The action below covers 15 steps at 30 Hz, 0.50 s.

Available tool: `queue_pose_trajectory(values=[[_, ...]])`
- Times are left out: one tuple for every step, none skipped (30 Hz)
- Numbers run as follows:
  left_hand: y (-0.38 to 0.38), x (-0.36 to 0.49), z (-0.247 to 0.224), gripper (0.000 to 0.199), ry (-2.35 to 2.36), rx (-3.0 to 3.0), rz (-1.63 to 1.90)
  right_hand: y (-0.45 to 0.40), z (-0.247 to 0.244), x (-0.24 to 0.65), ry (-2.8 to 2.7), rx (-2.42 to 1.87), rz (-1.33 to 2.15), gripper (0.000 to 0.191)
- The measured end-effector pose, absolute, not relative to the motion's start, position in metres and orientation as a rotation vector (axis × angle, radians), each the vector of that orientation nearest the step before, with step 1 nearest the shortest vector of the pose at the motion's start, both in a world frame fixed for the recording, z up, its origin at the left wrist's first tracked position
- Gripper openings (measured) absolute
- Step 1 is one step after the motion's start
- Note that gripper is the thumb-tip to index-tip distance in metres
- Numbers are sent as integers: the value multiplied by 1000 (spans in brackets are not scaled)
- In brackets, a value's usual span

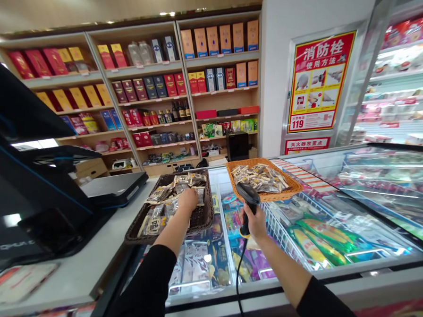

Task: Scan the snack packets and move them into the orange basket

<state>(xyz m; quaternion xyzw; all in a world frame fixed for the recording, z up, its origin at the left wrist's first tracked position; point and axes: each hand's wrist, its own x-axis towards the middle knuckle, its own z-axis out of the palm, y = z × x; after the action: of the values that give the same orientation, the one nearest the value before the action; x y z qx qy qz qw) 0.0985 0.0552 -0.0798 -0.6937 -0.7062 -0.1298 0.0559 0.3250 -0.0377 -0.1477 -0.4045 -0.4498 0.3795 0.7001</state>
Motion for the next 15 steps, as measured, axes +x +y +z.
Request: queue_pose_trajectory(values=[[56,100,-81,37,-2168,-2062,-426,-38,-147,325,-998,-899,843,39],[58,100,-83,38,-2198,-2032,-437,-38,-147,325,-996,-900,840,39],[61,100,-85,43,-2240,-2012,-434,-39,-146,325,-998,-903,838,39],[64,100,-87,49,-2293,-1998,-433,-40,-145,325,-1001,-906,836,40],[68,99,-88,54,-2350,-1988,-456,-41,-145,325,-1005,-908,831,40],[72,97,-90,55,-2405,-1986,-520,-41,-144,325,-1012,-909,824,41],[76,95,-91,52,-2458,-1989,-630,-41,-143,325,-1020,-912,815,41],[79,92,-92,46,-2502,-1999,-790,-42,-143,325,-1031,-917,807,41],[81,91,-93,39,-2526,-2015,-998,-42,-142,325,-1042,-924,800,41],[83,89,-94,32,-2519,-2033,-1245,-42,-142,325,-1061,-929,799,41],[84,89,-94,27,-2473,-2046,-1522,-43,-141,326,-1089,-929,806,41],[84,89,-94,25,-2394,-2049,-1804,-43,-141,326,-1128,-923,822,41],[84,90,-94,26,-2296,-2040,-2069,-45,-140,327,-1182,-913,842,40],[83,92,-94,29,-2197,-2039,-2282,-46,-139,327,-1252,-903,866,38],[82,95,-94,31,-2117,-2055,-2444,-48,-138,327,-1329,-901,879,36]])
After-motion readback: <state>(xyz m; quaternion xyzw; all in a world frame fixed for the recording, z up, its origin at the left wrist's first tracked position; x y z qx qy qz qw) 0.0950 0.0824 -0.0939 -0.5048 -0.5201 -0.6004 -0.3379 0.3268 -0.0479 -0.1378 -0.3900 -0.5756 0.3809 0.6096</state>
